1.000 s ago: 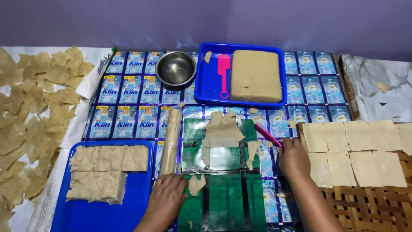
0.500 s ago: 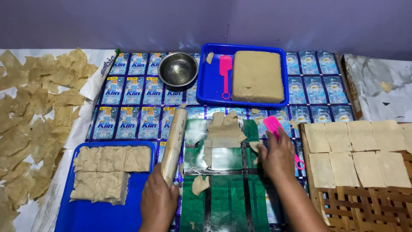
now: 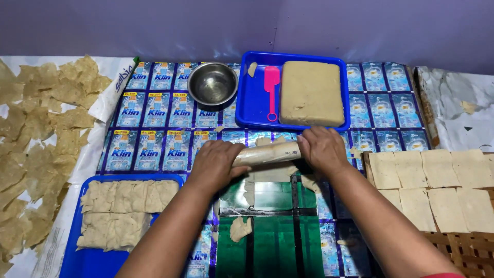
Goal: The person is flattening pieces of dough with a rolling pin and cutting them into squares using a plastic scraper.
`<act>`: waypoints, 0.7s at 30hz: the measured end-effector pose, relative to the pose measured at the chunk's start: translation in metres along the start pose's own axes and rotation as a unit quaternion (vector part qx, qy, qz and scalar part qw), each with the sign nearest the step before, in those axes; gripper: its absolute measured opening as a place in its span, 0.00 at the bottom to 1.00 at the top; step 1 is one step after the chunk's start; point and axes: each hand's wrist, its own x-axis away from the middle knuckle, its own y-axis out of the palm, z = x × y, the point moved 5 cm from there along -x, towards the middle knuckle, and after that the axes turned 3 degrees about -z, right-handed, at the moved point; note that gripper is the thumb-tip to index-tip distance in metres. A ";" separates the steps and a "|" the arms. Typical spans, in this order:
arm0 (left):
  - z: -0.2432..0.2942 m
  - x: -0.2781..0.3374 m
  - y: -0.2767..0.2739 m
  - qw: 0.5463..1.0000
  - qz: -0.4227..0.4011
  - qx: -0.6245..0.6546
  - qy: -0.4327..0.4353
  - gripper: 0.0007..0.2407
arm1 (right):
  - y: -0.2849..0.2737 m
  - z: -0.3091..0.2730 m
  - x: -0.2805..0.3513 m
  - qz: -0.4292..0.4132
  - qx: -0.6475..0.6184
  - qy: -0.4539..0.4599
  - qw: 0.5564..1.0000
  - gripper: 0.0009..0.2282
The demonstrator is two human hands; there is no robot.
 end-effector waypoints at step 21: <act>-0.024 -0.040 0.067 0.988 0.019 -0.012 -0.151 0.15 | 0.038 -0.004 0.033 0.028 -0.067 0.109 0.991 0.12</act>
